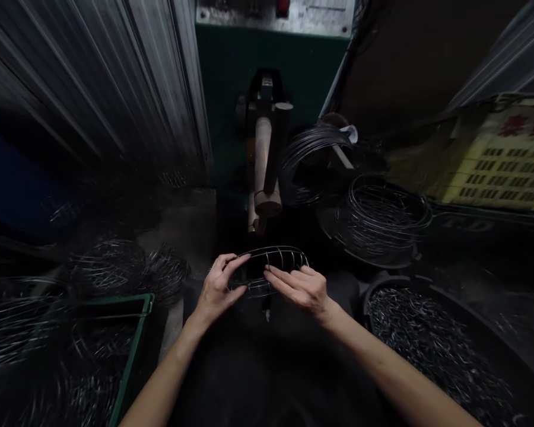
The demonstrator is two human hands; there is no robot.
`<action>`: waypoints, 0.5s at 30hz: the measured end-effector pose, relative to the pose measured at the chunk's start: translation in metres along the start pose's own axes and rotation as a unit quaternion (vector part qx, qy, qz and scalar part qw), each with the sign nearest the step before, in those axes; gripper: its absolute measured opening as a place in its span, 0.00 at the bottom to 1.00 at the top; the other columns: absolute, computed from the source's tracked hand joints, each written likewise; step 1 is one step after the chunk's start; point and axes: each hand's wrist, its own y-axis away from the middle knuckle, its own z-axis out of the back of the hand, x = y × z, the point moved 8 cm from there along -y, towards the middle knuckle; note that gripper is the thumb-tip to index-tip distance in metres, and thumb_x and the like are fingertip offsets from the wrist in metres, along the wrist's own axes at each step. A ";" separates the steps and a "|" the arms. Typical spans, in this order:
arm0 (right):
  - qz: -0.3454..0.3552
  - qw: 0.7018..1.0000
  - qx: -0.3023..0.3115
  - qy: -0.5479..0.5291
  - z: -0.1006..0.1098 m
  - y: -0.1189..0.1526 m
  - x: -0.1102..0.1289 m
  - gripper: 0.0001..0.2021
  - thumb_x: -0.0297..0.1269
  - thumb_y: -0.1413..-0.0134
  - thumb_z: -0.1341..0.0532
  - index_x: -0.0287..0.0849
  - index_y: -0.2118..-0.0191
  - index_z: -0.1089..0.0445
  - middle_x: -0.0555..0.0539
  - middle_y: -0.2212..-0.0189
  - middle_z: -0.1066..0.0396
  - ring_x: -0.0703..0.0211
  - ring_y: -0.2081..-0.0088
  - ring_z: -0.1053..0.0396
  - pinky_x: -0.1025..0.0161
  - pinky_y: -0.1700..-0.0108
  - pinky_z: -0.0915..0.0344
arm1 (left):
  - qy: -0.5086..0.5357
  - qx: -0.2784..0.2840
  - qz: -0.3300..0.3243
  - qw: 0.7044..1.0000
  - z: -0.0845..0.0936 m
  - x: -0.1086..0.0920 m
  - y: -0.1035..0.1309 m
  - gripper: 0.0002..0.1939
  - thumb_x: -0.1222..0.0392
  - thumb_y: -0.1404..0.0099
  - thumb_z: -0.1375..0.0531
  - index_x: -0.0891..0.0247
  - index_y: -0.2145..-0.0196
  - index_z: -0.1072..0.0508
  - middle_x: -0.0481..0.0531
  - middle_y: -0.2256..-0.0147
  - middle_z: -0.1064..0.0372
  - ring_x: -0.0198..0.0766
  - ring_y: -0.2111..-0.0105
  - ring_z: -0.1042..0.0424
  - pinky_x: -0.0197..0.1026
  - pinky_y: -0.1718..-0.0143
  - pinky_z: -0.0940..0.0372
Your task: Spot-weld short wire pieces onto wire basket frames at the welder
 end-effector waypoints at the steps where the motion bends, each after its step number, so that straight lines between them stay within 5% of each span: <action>1: 0.001 1.000 -0.004 -0.007 0.000 0.000 -0.001 0.12 0.27 0.42 0.41 0.45 0.54 0.28 0.51 0.53 0.28 0.71 0.78 0.38 0.63 0.75 0.46 | 0.002 0.000 -0.002 1.000 0.000 0.001 -0.001 0.28 0.64 0.42 0.39 0.56 0.45 0.39 0.54 0.52 0.39 0.42 0.51 0.35 0.46 0.50 0.35; 15: 0.008 0.999 0.005 -0.032 -0.016 -0.003 -0.010 0.14 0.27 0.41 0.42 0.48 0.51 0.29 0.51 0.53 0.28 0.71 0.77 0.37 0.63 0.75 0.46 | -0.009 -0.015 -0.014 1.000 0.004 0.006 -0.011 0.23 0.67 0.44 0.39 0.57 0.50 0.34 0.55 0.54 0.37 0.43 0.52 0.33 0.47 0.52 0.33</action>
